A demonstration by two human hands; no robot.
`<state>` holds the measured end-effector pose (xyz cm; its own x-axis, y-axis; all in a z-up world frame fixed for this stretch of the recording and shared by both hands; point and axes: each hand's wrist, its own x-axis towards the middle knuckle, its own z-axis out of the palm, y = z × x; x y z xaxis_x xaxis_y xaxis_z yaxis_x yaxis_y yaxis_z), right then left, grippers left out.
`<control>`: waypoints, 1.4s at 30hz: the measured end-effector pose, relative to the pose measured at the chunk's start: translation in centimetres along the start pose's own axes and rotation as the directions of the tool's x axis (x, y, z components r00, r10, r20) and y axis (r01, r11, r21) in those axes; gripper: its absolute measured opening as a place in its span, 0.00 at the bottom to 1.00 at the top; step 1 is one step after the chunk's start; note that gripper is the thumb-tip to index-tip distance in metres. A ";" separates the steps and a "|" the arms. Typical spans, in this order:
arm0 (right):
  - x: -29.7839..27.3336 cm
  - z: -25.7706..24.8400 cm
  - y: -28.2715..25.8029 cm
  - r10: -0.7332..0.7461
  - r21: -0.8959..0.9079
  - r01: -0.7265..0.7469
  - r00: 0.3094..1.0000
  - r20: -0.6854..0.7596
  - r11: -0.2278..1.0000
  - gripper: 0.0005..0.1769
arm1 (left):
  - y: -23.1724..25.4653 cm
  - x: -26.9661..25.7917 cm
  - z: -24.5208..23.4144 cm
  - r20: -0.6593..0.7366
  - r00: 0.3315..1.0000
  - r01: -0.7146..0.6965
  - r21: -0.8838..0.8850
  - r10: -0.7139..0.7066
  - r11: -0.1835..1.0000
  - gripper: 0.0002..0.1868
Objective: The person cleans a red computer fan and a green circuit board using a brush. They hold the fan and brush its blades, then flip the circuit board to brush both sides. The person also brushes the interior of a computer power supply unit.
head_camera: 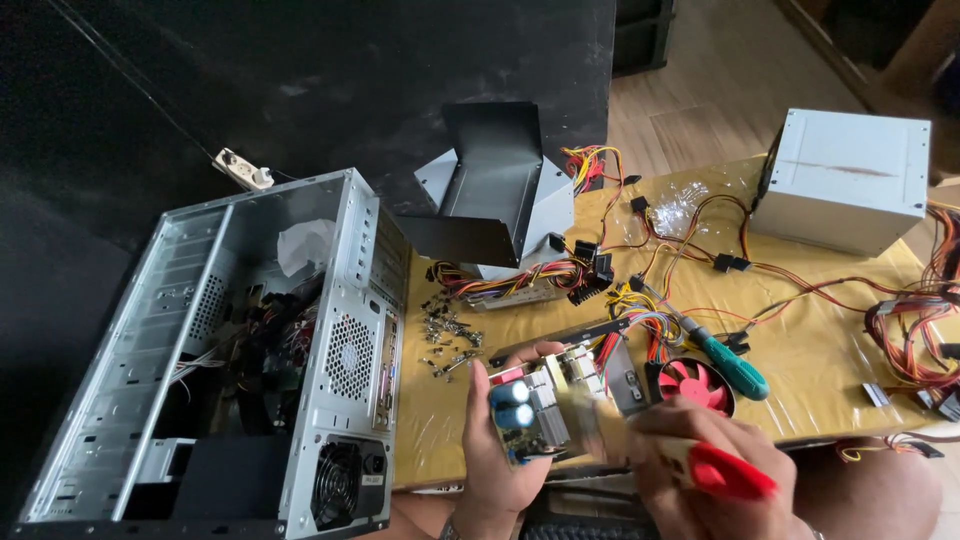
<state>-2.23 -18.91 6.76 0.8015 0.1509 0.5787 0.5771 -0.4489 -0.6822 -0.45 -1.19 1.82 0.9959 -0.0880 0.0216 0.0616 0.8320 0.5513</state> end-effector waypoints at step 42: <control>-3.7 -6.4 21.1 0.123 -0.596 -0.086 0.992 0.022 0.798 0.39 | 2.4 1.4 0.6 -0.116 0.981 0.170 0.140 -0.154 0.976 0.38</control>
<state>6.00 -34.61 -6.92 0.8698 0.1134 0.4803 0.2980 -0.8964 -0.3281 1.07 0.32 3.65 0.9754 -0.1514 -0.1602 0.2198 0.7201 0.6581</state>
